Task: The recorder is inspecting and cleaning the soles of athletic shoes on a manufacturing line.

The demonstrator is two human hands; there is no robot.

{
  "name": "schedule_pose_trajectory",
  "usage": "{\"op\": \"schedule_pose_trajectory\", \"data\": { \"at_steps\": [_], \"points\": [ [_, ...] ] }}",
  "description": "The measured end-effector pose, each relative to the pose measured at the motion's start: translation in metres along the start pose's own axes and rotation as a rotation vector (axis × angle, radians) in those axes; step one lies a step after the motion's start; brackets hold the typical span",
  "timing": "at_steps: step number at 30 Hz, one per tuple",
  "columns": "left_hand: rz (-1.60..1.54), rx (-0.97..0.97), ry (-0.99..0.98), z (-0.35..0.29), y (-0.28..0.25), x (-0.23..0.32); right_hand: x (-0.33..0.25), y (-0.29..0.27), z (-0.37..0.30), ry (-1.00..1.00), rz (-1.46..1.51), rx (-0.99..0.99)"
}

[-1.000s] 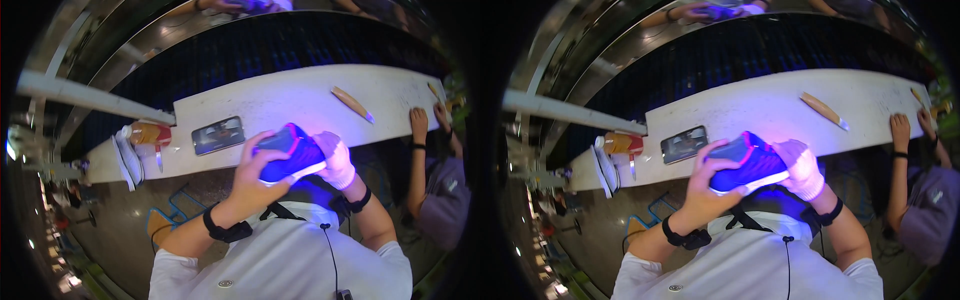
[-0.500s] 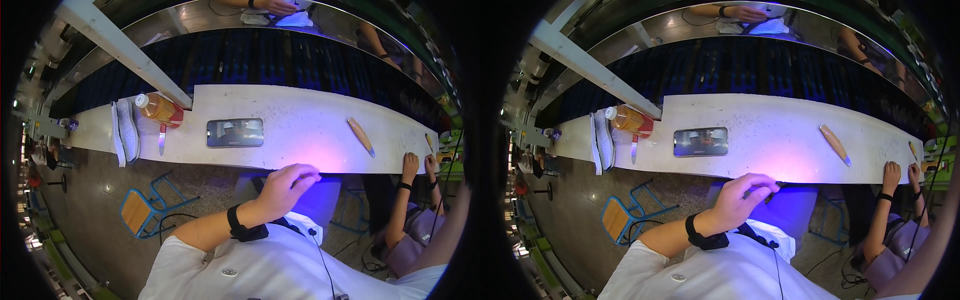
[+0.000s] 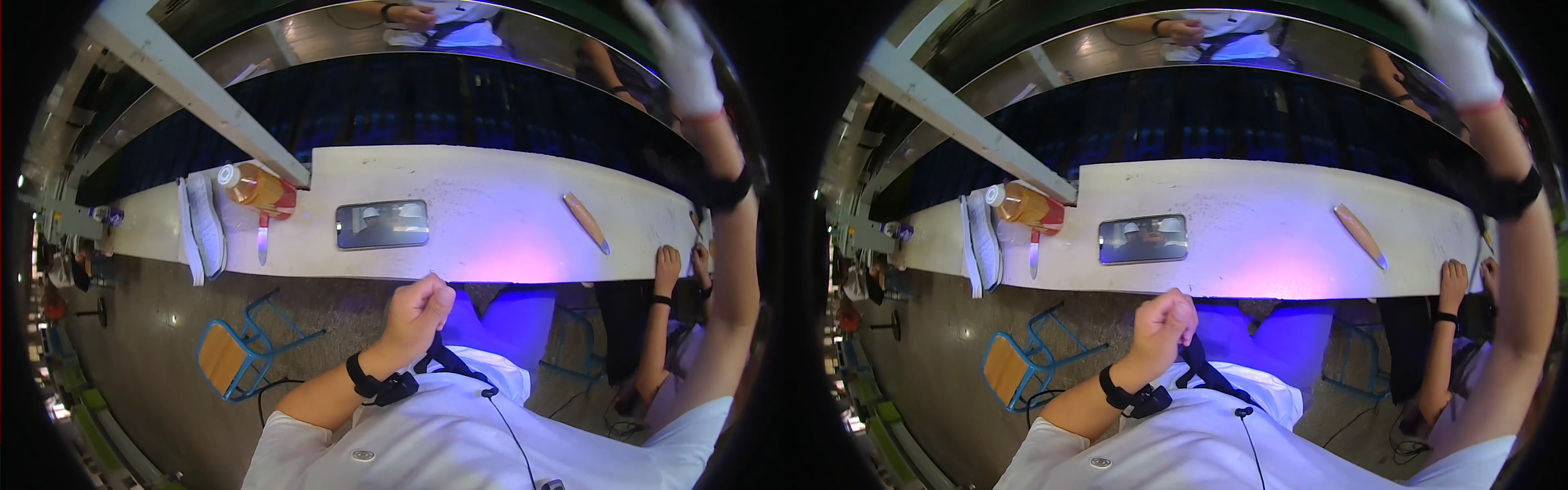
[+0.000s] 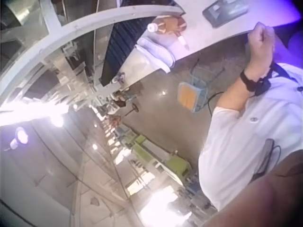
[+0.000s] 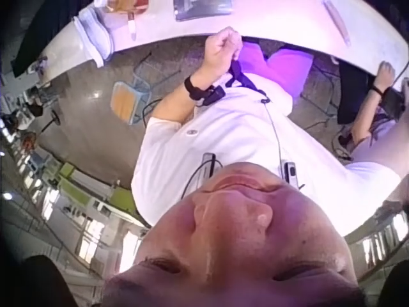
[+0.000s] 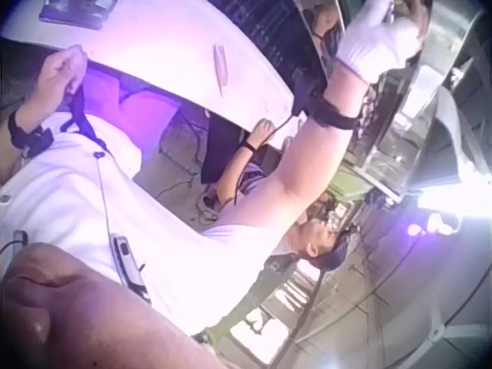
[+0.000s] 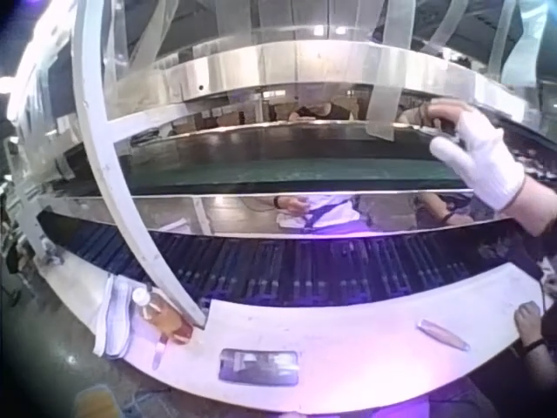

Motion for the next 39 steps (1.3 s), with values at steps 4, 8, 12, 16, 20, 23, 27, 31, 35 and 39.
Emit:
{"op": "schedule_pose_trajectory", "data": {
  "at_steps": [4,8,12,16,20,23,27,31,35,39],
  "points": [
    [-0.626,0.014,0.177,0.029,0.003,0.036,-0.11,0.021,-0.123,0.084,0.476,-0.123],
    [-0.952,-0.102,0.162,0.062,0.021,0.089,-0.168,0.068,-0.235,0.56,0.676,-0.474],
    [-0.918,-0.208,0.186,0.067,0.05,0.123,-0.196,0.103,-0.302,0.994,0.872,-0.469],
    [-1.101,-0.51,0.212,0.039,0.098,0.174,-0.212,0.108,-0.312,0.923,0.709,-0.433],
    [-1.13,-0.862,0.157,0.029,0.156,0.249,-0.221,0.103,-0.307,0.814,0.532,-0.54],
    [-1.003,-0.902,-0.106,0.037,0.166,0.259,-0.222,0.097,-0.301,0.747,0.471,-0.552],
    [-1.252,-1.004,0.281,0.026,0.164,0.224,-0.219,0.093,-0.298,0.759,0.467,-0.525],
    [-1.211,-0.923,0.315,0.011,0.162,0.218,-0.219,0.095,-0.299,0.767,0.521,-0.593],
    [-0.994,-0.97,0.038,0.022,0.167,0.252,-0.219,0.096,-0.3,0.769,0.522,-0.588],
    [-1.01,-1.085,0.107,0.028,0.171,0.245,-0.22,0.099,-0.302,0.789,0.527,-0.571]
  ]
}}
Point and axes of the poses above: each hand's wrist, its own z-axis towards the middle knuckle, its own y-axis out of the palm, x = y × z, the point moved 5 cm from there along z, towards the middle knuckle, and after that the axes turned 6 degrees about -x, right-handed, at the moved point
